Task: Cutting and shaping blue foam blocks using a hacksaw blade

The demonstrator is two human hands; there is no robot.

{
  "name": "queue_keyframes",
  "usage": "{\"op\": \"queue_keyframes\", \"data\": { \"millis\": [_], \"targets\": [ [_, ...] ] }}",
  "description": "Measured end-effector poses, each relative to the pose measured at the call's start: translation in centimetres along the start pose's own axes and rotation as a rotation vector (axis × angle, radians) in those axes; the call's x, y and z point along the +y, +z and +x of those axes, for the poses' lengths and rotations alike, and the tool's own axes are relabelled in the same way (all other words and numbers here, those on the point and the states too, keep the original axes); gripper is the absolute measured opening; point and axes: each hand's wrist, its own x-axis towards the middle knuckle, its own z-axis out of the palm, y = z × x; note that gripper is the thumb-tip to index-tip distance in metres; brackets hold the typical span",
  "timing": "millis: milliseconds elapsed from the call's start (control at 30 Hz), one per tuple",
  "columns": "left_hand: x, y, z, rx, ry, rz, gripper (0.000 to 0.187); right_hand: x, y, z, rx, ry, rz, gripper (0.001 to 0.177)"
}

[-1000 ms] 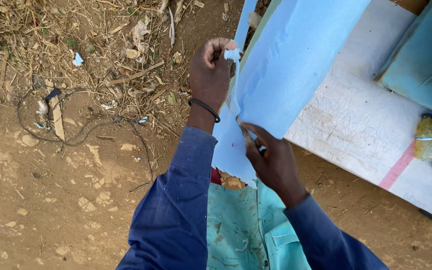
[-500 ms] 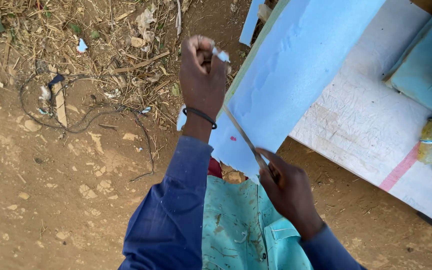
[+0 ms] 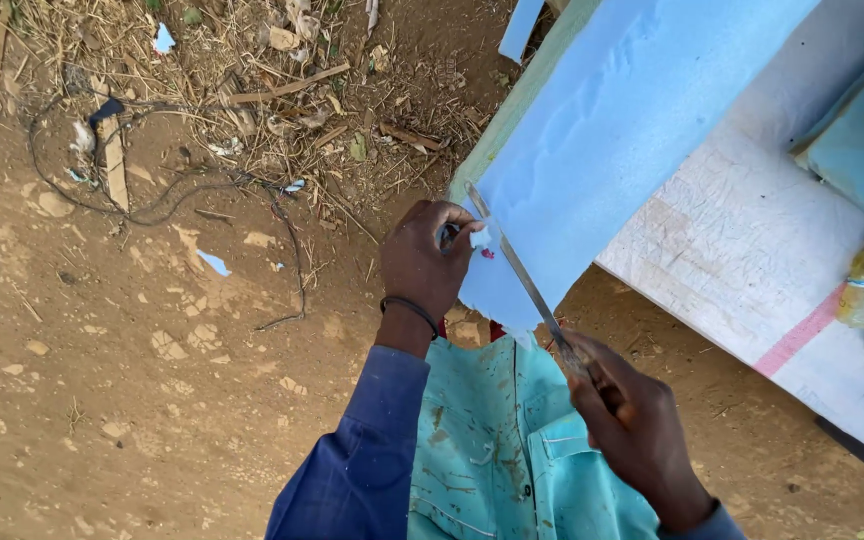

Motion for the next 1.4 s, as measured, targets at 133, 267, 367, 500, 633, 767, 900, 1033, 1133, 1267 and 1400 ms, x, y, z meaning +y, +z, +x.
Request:
{"op": "queue_keyframes", "data": {
  "millis": [133, 267, 367, 500, 633, 767, 900, 1033, 1133, 1267, 1400],
  "targets": [
    [0.3, -0.8, 0.2, -0.013, 0.037, -0.014, 0.011, -4.2, 2.1, 6.7, -0.021, -0.146, 0.122, 0.047],
    [0.9, -2.0, -0.8, -0.036, 0.034, -0.035, 0.013, -4.8, 2.0, 7.0, -0.065, -0.202, 0.106, 0.046],
    [0.5, -2.4, -1.8, -0.032, 0.012, -0.05, 0.011, -1.7, -0.9, 0.8, -0.14, 0.017, 0.07, 0.056],
    [-0.4, -2.7, -3.0, -0.045, -0.016, -0.068, 0.009, 2.1, -0.8, -3.0, -0.142, 0.199, 0.177, 0.056],
    [-0.4, -2.5, -3.1, -0.034, -0.049, -0.074, 0.007, -1.5, 1.2, 2.1, -0.156, 0.01, 0.196, 0.048],
    [0.3, -3.2, -3.0, -0.118, -0.111, -0.097, 0.003, -3.2, 4.5, 7.0, -0.122, -0.308, 0.37, 0.049],
    [-1.8, -0.9, -3.7, -0.04, -0.001, -0.001, 0.021, -2.3, 1.9, 2.1, -0.211, 0.043, 0.198, 0.052],
    [-2.0, -0.8, -4.1, -0.012, -0.053, -0.009, 0.021, 2.2, 1.8, -3.3, -0.192, 0.127, 0.19, 0.051],
    [-2.3, -0.8, -3.8, -0.016, -0.042, -0.021, 0.022, 0.9, 3.4, -2.2, -0.162, 0.08, 0.233, 0.049],
    [-2.7, -0.6, -3.5, -0.007, 0.022, -0.018, 0.014, -4.1, 6.8, 3.3, -0.079, -0.125, 0.183, 0.042],
    [-2.7, -1.2, -2.9, -0.008, -0.011, -0.101, 0.024, -3.1, 7.7, 0.8, -0.058, -0.124, 0.186, 0.049]
  ]
}}
